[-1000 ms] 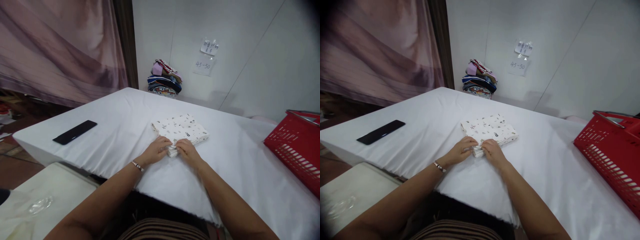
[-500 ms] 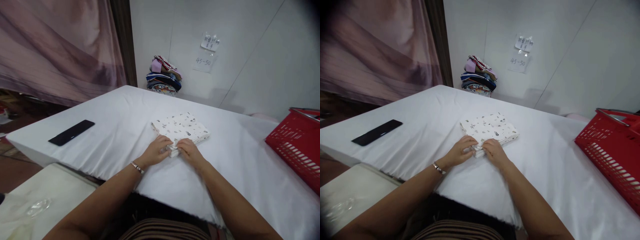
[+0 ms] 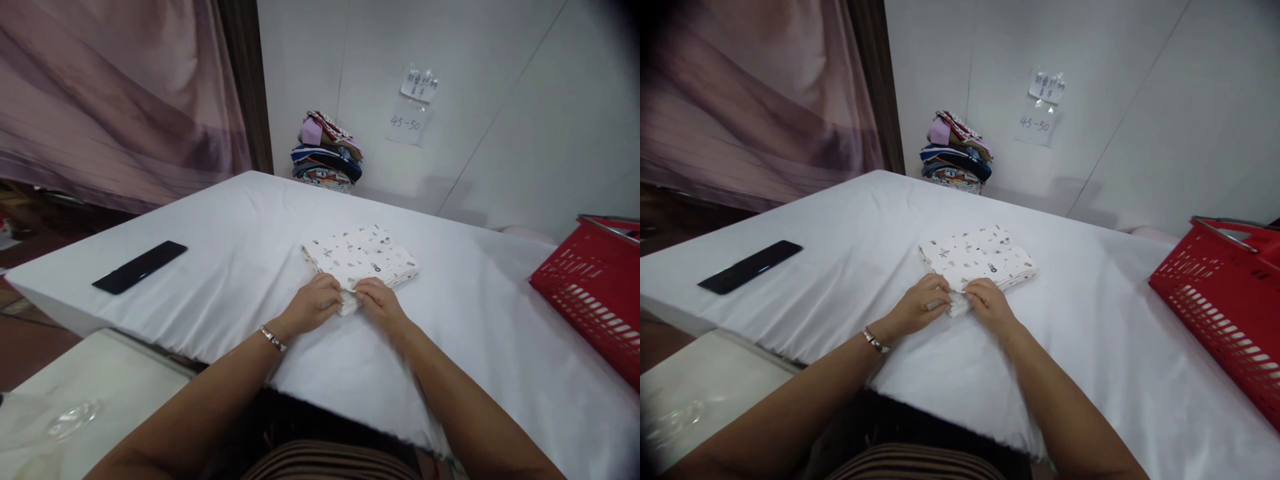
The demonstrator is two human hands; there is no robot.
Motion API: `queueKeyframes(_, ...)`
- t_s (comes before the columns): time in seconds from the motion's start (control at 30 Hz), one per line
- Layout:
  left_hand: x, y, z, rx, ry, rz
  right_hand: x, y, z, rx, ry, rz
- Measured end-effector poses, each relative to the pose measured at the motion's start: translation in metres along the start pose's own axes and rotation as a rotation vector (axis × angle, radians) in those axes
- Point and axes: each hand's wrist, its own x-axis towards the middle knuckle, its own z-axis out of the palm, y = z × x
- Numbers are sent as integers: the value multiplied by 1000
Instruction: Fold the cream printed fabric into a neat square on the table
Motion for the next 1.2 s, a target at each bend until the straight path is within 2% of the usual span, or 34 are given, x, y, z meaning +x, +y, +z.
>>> queueKeyframes(0.2,0,-3,3,14,5,14,3,-11,-2,-73,-145,-84)
queueKeyframes(0.6,2,-3,4,-29,-17,60,4,-12,1,-60,-112,-27)
queueKeyframes(0.83,2,-2,5,-28,-1,6,5,-10,4,-96,-90,-18)
queueKeyframes(1.0,2,-1,5,25,-15,-81,5,-17,-1,-62,-128,-16)
queueKeyframes(1.2,3,5,8,35,43,-62,7,-19,1,-92,-138,-20)
